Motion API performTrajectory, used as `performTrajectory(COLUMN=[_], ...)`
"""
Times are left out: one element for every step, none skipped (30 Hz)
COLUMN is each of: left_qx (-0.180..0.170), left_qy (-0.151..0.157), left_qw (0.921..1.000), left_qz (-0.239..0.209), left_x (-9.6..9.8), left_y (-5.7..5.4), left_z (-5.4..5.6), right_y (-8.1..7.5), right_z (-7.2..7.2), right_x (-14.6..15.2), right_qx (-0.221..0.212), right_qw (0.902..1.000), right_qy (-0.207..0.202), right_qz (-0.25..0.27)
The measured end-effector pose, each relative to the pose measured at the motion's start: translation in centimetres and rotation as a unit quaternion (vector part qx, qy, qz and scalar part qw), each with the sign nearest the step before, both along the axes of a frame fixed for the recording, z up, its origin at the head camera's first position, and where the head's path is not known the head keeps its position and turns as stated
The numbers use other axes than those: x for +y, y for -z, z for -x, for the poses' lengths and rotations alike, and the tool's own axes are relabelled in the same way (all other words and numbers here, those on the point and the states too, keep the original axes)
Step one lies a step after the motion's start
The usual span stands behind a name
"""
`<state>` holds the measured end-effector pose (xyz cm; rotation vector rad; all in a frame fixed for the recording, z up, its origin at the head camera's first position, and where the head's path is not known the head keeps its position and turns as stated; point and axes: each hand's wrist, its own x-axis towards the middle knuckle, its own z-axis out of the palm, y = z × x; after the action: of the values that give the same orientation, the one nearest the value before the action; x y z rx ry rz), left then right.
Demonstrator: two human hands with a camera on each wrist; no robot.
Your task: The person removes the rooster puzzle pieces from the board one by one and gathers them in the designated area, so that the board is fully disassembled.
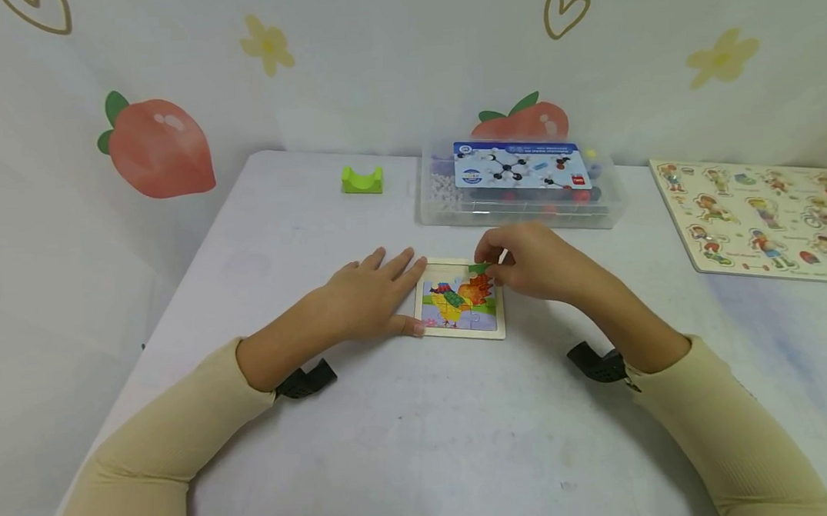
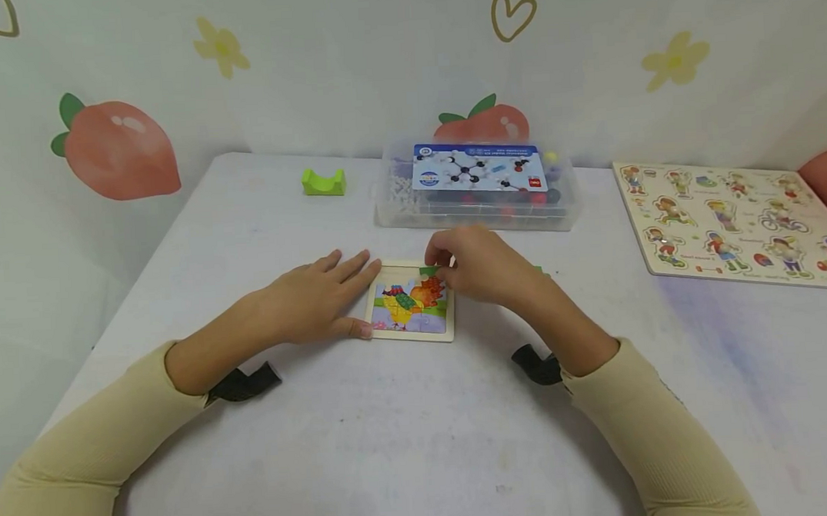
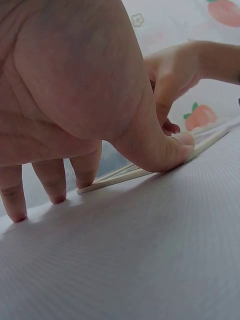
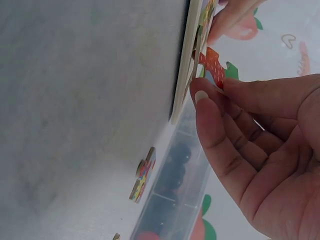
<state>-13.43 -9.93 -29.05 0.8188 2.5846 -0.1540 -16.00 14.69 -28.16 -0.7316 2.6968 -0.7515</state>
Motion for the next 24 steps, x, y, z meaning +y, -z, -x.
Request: performTrajectory(left_qx=[0.001,0.001,0.003,0.005,0.006,0.008,0.01,0.012,0.012,0.011,0.01,0.01,0.01,0.009,0.009,0.01,0.01,0.01,0.009,0.009,0.009,0.009,0.009,0.009], left_qy=[0.0,0.001,0.002,0.003,0.004,0.005,0.006,0.008,0.008,0.008,0.008,0.008,0.008,0.008,0.008,0.008,0.008,0.007,0.007,0.006,0.006,0.005,0.005,0.004], left_qw=[1.0,1.0,1.0,1.0,1.0,1.0,0.9999,0.9999,0.9999,0.9999,0.9999,0.9999,0.9999,0.9999,0.9999,0.9999,0.9999,0.9999,0.9999,0.9999,0.9999,0.9999,0.9999,0.9999], left_qz=[0.0,0.001,0.001,0.001,0.002,0.002,0.002,0.002,0.001,0.002,0.002,0.002,0.001,0.002,0.001,0.001,0.0,0.001,0.001,0.002,0.002,0.004,0.005,0.006], left_x=[-0.01,-0.01,-0.01,-0.04,-0.05,-0.05,-0.07,-0.07,-0.07,-0.07,-0.05,-0.03,-0.03,0.0,0.01,0.02,0.03,0.04,0.05,0.06,0.06,0.06,0.05,0.04], left_y=[-0.01,-0.01,-0.02,-0.02,-0.04,-0.05,-0.04,-0.04,-0.04,-0.04,-0.04,-0.04,-0.01,0.02,0.05,0.07,0.07,0.09,0.11,0.1,0.09,0.06,0.04,0.06], left_z=[0.0,0.01,-0.01,-0.01,-0.02,-0.02,-0.03,-0.04,-0.05,-0.03,-0.02,-0.02,0.0,0.03,0.05,0.06,0.07,0.09,0.11,0.1,0.09,0.08,0.06,0.04], right_y=[0.0,0.01,0.02,0.04,0.08,0.14,0.2,0.27,0.34,0.42,0.47,0.5,0.49,0.48,0.44,0.43,0.38,0.33,0.26,0.21,0.15,0.09,-0.03,-0.14], right_z=[-0.05,-0.12,-0.18,-0.26,-0.33,-0.4,-0.47,-0.53,-0.56,-0.58,-0.61,-0.62,-0.63,-0.63,-0.62,-0.6,-0.58,-0.56,-0.55,-0.55,-0.54,-0.55,-0.58,-0.61], right_x=[-0.07,-0.13,-0.21,-0.31,-0.41,-0.5,-0.58,-0.65,-0.7,-0.73,-0.73,-0.72,-0.69,-0.65,-0.61,-0.53,-0.48,-0.42,-0.38,-0.33,-0.29,-0.25,-0.24,-0.23], right_qx=[0.001,0.0,0.0,-0.001,-0.002,-0.003,-0.003,-0.004,-0.002,-0.002,-0.001,0.0,-0.001,-0.001,-0.001,-0.001,-0.003,-0.005,-0.006,-0.007,-0.008,-0.009,-0.01,-0.011], right_qw=[1.0,1.0,0.9999,0.9999,0.9998,0.9997,0.9995,0.9994,0.9993,0.9993,0.9993,0.9994,0.9995,0.9995,0.9996,0.9997,0.9997,0.9998,0.9998,0.9998,0.9998,0.9998,0.9998,0.9997], right_qy=[-0.004,-0.007,-0.01,-0.013,-0.018,-0.024,-0.029,-0.032,-0.033,-0.034,-0.034,-0.034,-0.031,-0.028,-0.026,-0.025,-0.022,-0.02,-0.019,-0.019,-0.019,-0.019,-0.018,-0.018], right_qz=[-0.002,-0.004,-0.007,-0.009,-0.01,-0.011,-0.011,-0.012,-0.014,-0.014,-0.013,-0.012,-0.011,-0.011,-0.009,-0.006,-0.003,0.0,0.003,0.004,0.006,0.007,0.008,0.011])
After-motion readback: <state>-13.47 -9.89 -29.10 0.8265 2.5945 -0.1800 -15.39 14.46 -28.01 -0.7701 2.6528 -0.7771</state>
